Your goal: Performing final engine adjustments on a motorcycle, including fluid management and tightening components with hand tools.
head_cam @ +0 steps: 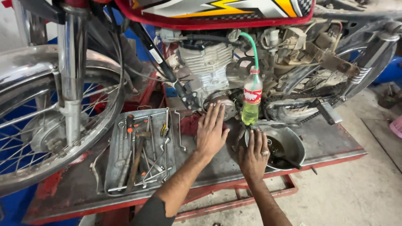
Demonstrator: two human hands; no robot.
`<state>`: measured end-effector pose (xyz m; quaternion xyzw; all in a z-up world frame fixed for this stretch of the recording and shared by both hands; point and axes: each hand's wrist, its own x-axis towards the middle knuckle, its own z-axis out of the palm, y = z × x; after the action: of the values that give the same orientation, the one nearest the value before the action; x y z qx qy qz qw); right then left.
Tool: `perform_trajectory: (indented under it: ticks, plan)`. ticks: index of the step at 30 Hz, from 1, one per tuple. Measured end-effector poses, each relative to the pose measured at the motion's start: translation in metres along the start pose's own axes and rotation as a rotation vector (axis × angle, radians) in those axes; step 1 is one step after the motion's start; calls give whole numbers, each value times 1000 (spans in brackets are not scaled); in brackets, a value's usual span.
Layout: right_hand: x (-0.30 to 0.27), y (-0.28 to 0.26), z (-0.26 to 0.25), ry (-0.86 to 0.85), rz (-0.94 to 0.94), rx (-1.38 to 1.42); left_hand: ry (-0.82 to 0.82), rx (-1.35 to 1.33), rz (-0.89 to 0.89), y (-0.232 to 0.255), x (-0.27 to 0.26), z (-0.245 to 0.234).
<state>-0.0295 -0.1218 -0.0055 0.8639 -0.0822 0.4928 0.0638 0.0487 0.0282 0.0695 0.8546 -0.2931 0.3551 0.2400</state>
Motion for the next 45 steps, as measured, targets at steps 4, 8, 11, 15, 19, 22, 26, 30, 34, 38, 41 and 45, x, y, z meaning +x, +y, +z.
perform_trajectory:
  ticks: [4, 8, 11, 15, 19, 22, 26, 30, 34, 38, 41, 45]
  plan:
    - [-1, -4, 15, 65, 1, -28, 50, 103, 8, 6, 5, 13]
    - [-5, -3, 27, 136, -8, -81, 58, 120, 53, 6, 10, 20]
    - [-5, -2, 30, 146, -14, -96, 52, 146, 74, 4, 9, 18]
    - [-5, -1, 30, 158, -26, -45, 46, 150, 60, 5, 8, 17]
    - [-2, -4, 23, 161, -35, 21, 59, 154, 52, 6, 6, 18]
    - [-5, -3, 26, 151, -25, 55, 54, 144, 42, 5, 7, 22]
    - [-4, -4, 16, 82, 41, 15, 13, 147, 28, 5, 5, 18]
    - [29, 0, -1, -149, 416, 113, 10, 150, 29, 4, 4, 18]
    - [84, 22, 18, -22, 348, 439, 9, 130, 26, 5, 6, 14]
    - [124, 10, 3, -288, 495, 759, -5, 108, 12, 9, 4, 15]
    - [123, 16, 19, -346, 554, 802, -18, 93, -1, 9, 3, 14]
    - [121, 26, 32, -299, 577, 829, -7, 89, 7, 5, 5, 17]
